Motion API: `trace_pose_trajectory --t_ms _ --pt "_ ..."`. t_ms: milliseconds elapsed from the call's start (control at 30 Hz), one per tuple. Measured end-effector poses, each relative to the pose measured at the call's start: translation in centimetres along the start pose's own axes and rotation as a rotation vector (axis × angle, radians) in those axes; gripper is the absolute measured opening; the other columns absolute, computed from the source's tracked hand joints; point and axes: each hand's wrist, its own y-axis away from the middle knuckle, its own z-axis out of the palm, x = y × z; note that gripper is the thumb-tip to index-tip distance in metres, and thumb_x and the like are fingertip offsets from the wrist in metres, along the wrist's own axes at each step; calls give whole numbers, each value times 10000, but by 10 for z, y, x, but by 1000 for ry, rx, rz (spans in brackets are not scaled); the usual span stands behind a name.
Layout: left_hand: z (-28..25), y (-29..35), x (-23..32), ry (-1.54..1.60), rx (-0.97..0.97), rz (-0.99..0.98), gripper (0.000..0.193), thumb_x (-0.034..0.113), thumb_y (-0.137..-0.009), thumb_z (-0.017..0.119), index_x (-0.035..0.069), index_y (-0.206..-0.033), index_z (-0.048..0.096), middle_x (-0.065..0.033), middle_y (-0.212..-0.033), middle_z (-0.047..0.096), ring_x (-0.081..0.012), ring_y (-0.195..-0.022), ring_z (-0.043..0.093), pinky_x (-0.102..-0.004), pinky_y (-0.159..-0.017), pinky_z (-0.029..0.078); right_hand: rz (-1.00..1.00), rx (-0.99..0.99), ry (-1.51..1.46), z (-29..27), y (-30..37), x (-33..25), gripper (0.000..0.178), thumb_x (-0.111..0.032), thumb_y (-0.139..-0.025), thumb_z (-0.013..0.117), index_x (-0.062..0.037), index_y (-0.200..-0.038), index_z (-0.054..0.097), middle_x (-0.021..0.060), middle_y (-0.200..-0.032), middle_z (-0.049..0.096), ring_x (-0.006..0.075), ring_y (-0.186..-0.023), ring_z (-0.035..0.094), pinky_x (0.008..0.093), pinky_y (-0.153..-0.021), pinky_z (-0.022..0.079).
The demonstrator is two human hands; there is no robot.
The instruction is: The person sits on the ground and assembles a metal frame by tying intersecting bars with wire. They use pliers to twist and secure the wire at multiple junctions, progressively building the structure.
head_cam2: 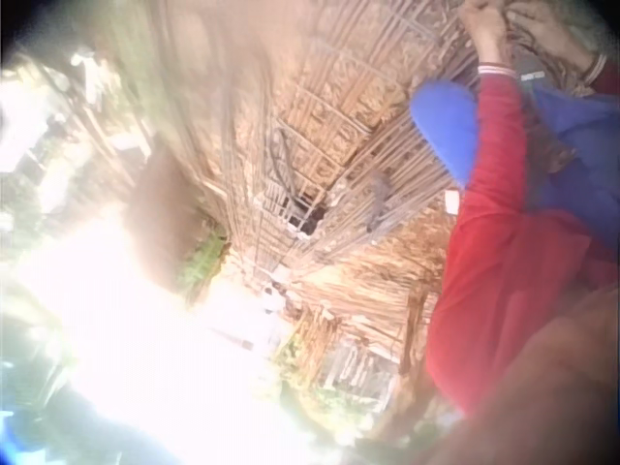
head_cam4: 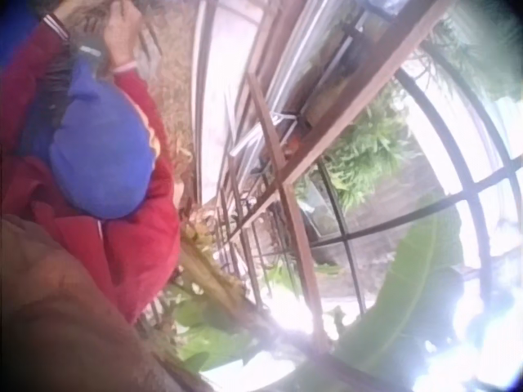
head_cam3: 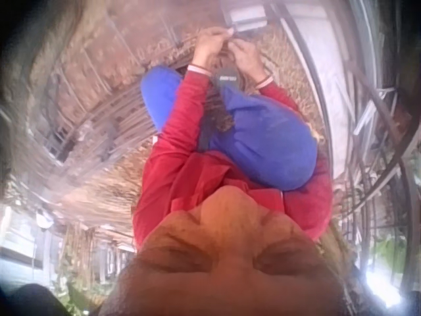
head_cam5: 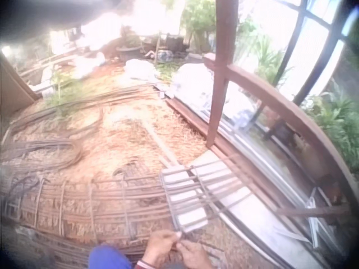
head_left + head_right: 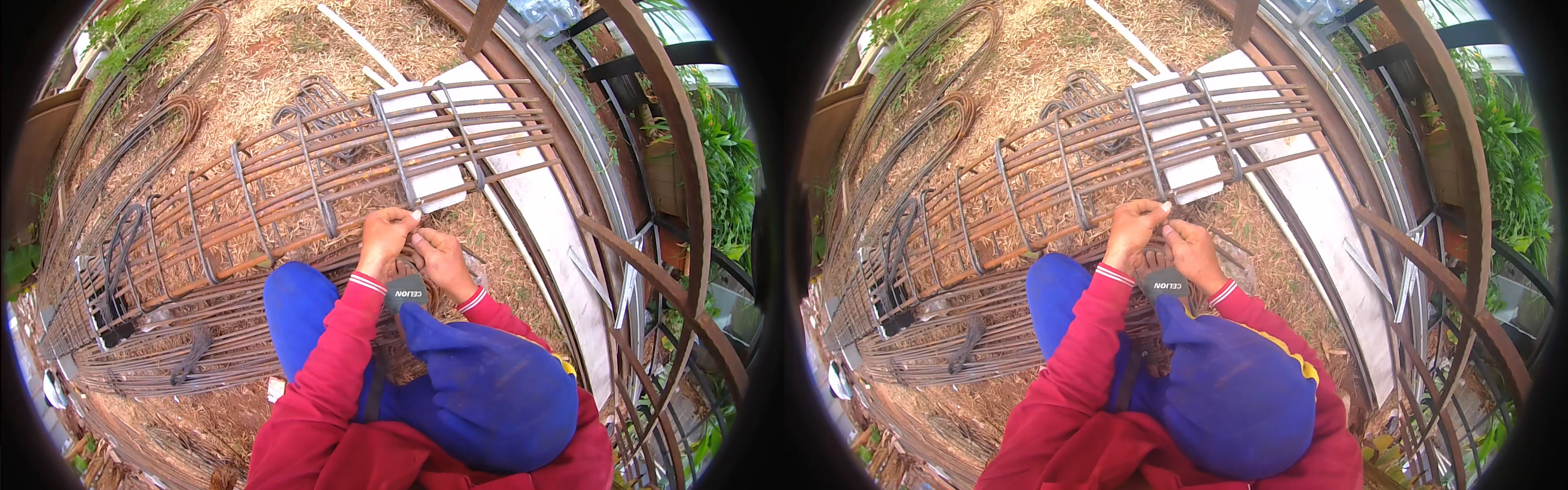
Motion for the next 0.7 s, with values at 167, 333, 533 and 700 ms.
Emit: trace_pose_trajectory --t_ms 167,333,533,700 --pt "8 7 -4 -57 139 28 289 255 -904 773 -17 -841 699 -52 -736 658 -109 -582 540 -314 -494 436 170 -127 -153 -5 8 -19 284 -178 -1024 535 -18 -809 630 24 -622 616 87 -506 540 280 -483 417" --pt "19 10 -9 106 211 -117 294 239 -887 804 -24 -831 685 -57 -763 654 -131 -593 560 -320 -500 444 71 -194 -133 -7 15 -24 281 -178 -1031 529 -12 -834 641 16 -641 628 97 -500 565 271 -478 430" --pt "26 2 -21 353 197 -106 217 144 -868 785 -45 -824 687 -65 -740 656 -131 -584 555 -294 -539 443 -16 -298 -116 -17 17 -14 286 -189 -1037 530 2 -871 664 22 -659 638 114 -571 607 281 -539 470" --pt "32 16 -18 -305 348 197 290 235 -858 784 -41 -790 727 -82 -644 669 -127 -590 556 -326 -597 466 -12 -11 139 -52 17 29 195 -182 -981 612 -8 -1031 683 92 -845 683 191 -758 659 325 -684 504"
